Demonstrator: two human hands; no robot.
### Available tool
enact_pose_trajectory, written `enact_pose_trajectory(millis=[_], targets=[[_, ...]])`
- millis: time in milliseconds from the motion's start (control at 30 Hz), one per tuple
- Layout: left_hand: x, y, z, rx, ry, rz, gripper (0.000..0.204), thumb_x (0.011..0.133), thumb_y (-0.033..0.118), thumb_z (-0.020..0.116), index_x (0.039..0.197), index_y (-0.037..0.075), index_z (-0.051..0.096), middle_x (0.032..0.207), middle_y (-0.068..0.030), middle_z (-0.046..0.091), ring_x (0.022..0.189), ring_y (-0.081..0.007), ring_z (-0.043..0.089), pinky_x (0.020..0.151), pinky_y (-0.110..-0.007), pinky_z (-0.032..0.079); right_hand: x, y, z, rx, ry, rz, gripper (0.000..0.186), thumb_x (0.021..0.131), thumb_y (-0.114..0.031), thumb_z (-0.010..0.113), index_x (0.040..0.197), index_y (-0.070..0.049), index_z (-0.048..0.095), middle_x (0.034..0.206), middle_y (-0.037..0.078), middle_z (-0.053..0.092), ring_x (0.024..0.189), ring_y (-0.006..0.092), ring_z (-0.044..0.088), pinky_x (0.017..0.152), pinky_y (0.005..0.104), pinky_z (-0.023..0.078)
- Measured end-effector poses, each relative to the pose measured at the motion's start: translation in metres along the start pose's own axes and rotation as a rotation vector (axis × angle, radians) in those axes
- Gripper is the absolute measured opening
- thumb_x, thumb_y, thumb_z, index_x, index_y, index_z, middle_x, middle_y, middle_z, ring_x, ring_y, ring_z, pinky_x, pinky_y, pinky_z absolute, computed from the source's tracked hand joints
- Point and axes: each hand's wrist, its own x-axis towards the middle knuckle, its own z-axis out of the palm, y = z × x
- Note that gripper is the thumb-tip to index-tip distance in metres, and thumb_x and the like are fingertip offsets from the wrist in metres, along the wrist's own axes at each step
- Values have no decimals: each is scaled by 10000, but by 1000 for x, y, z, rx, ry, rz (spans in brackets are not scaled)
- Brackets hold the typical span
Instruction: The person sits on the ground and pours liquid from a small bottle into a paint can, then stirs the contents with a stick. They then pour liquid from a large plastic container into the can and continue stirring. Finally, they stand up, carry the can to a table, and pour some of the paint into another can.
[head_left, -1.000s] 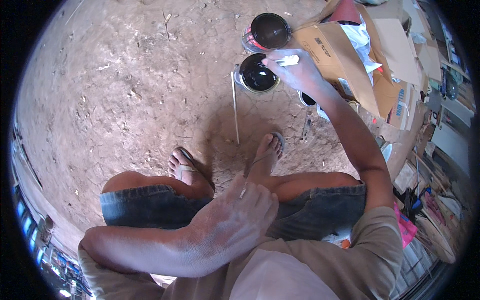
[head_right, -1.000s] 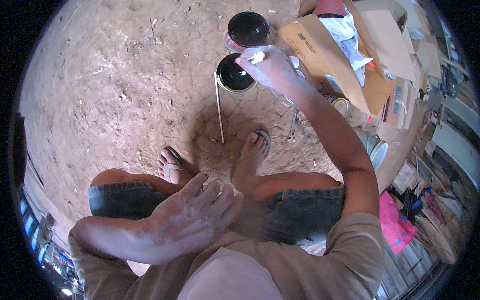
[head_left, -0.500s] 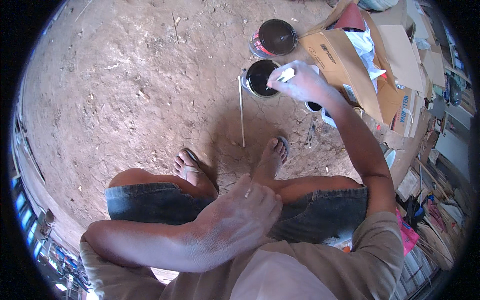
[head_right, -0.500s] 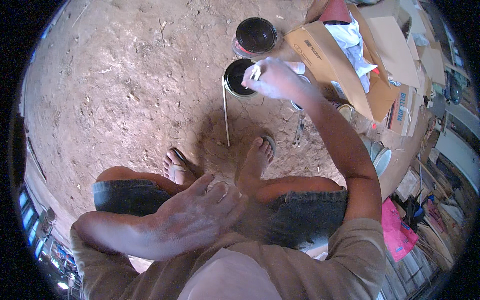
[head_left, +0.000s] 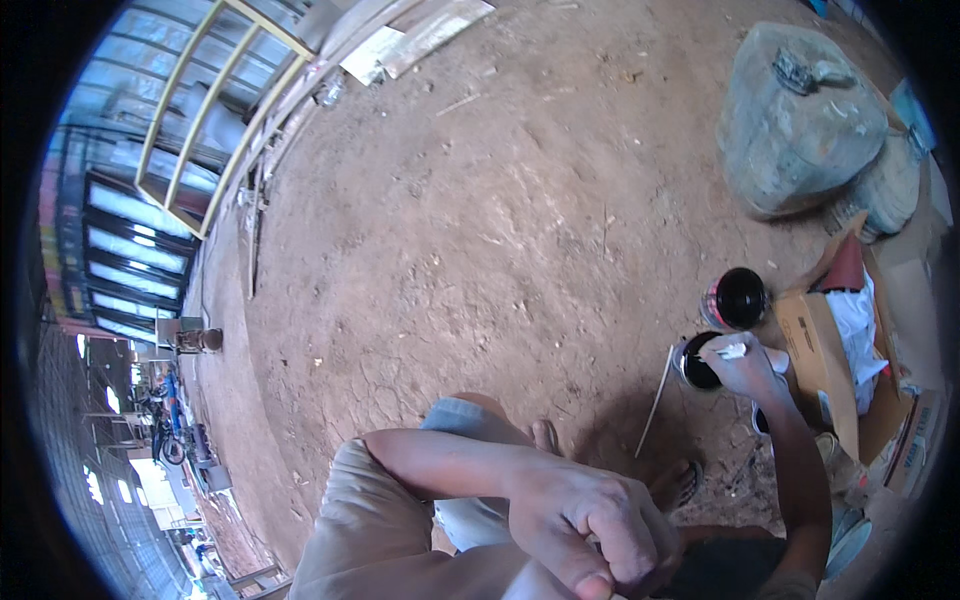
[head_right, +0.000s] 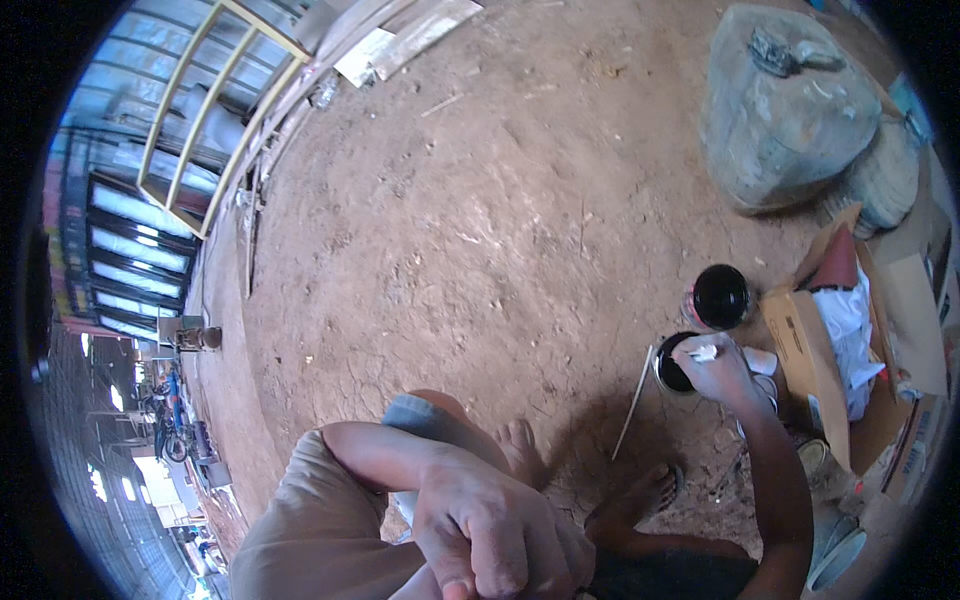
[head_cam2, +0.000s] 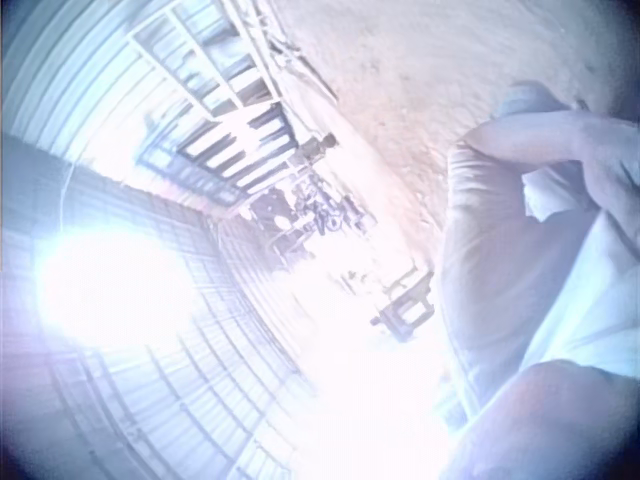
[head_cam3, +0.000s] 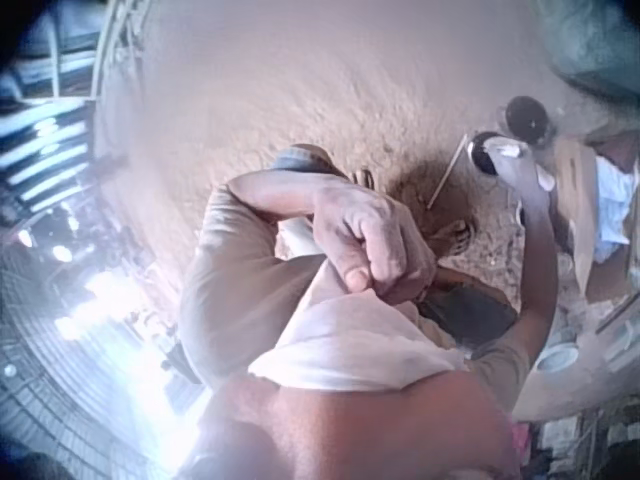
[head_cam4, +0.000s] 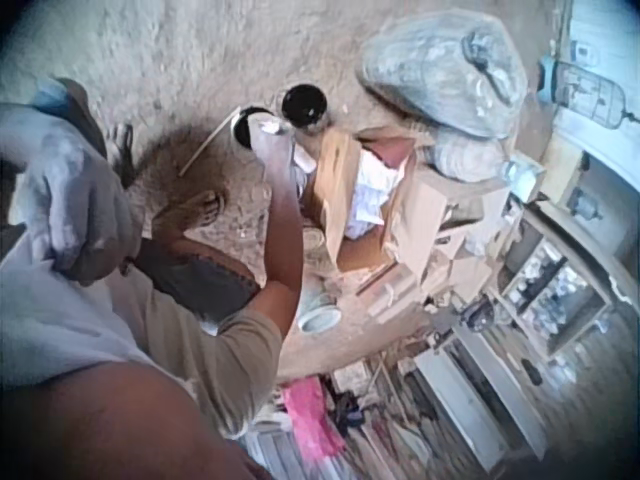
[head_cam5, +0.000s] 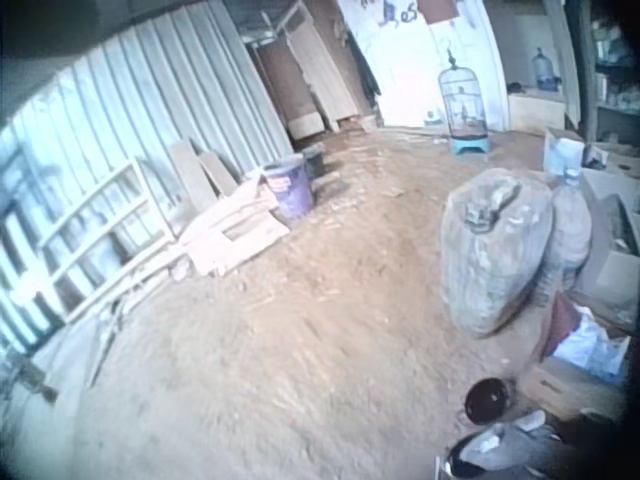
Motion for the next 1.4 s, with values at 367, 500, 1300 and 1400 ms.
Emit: enact_pose_trajectory(millis=[367,500,1300,1400], targets=[[5,-14,-4,-85,-264,-116,386,997,296,576,796,-34,583,812,-211,571,789,-428,541,703,-506,423,-2,-5,-8,68,55,50,267,843,-269,582,799,-46,722,840,194,706,831,391,690,742,468,542],[5,-16,-7,-64,-288,-192,408,994,326,577,803,-35,583,812,-223,558,773,-433,526,692,-514,414,-2,16,-12,-518,-88,208,297,845,-320,613,843,-55,747,860,181,716,846,372,699,775,462,549],[-43,-50,-30,1524,-363,-962,580,835,393,678,1256,3,594,1150,-112,631,1092,-271,609,924,-444,462,-1,-14,-8,-83,-149,72,212,843,-241,643,826,-47,727,840,181,713,829,354,694,759,436,527],[-46,-55,-31,1508,-375,-978,625,855,409,661,1299,-20,562,1165,-118,623,1087,-280,611,920,-450,461,-1,1,-7,-91,-18,52,228,843,-222,646,801,-13,727,789,145,721,751,306,706,694,410,532]])
